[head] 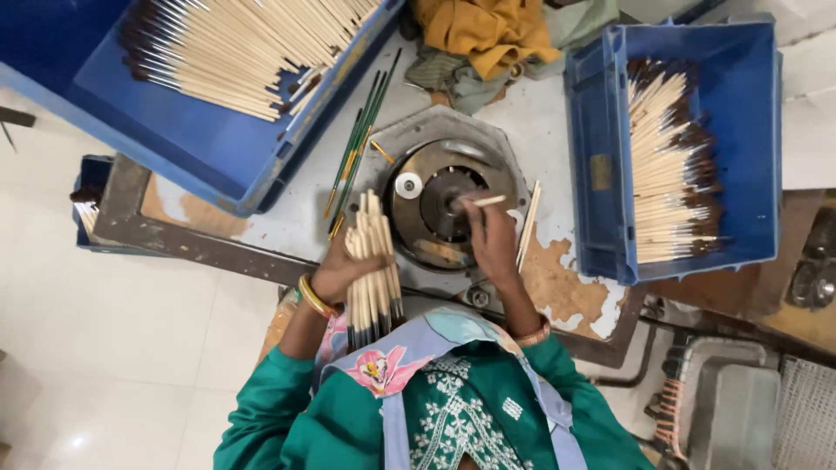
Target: Assembling paint brushes by manually inserting handles and bristles into a clamping machine for assembly.
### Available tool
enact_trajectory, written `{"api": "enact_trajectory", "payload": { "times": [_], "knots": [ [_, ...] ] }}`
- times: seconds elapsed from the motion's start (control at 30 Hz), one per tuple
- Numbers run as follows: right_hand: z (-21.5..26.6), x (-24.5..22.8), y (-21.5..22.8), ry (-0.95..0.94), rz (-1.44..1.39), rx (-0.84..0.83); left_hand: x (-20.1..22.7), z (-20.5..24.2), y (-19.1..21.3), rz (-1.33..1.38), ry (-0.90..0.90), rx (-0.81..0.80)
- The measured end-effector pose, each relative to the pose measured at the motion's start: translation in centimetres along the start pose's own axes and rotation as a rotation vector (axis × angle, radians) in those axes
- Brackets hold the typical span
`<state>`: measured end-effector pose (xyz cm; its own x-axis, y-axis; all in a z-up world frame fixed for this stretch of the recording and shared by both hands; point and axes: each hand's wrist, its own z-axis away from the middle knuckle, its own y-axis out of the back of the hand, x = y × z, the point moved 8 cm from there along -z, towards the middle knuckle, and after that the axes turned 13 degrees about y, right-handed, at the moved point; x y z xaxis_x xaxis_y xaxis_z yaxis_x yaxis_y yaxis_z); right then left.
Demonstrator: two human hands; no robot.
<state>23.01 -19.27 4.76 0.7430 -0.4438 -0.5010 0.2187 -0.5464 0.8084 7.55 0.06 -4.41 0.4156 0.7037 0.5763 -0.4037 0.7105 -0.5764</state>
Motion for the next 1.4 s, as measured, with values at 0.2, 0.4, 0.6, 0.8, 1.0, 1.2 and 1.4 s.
{"api": "enact_trajectory", "payload": {
  "times": [0.2, 0.4, 0.6, 0.8, 1.0, 1.2, 1.4],
  "knots": [
    [-1.8, -10.2, 3.6, 0.330, -0.191, -0.136, 5.6, 2.3, -6.7, -0.722, -0.415, -0.054],
    [2.2, 1.1, 7.1, -0.237, -0.217, 0.144, 2.9, -1.3, -1.0, -0.157, -0.247, -0.041],
    [-1.3, 1.6, 0.1, -0.004, 0.259, -0.151, 1.6, -0.2, -1.0, 0.040, 0.166, -0.066],
    [0.7, 4.1, -2.7, -0.018, 0.271, -0.149, 0.6, -1.2, -0.6, 0.030, 0.092, -0.096],
    [1.9, 4.5, -3.7, -0.072, 0.273, -0.113, 0.3, -1.2, -0.8, -0.103, 0.052, -0.057],
    [-2.3, -4.0, 4.4, -0.390, -0.190, -0.032, 3.2, -0.3, -3.5, -0.301, -0.128, -0.057],
    [-2.2, -10.1, 4.4, 0.269, -0.289, -0.214, 7.0, 2.1, -8.3, -0.929, -0.363, -0.030]
  ]
}}
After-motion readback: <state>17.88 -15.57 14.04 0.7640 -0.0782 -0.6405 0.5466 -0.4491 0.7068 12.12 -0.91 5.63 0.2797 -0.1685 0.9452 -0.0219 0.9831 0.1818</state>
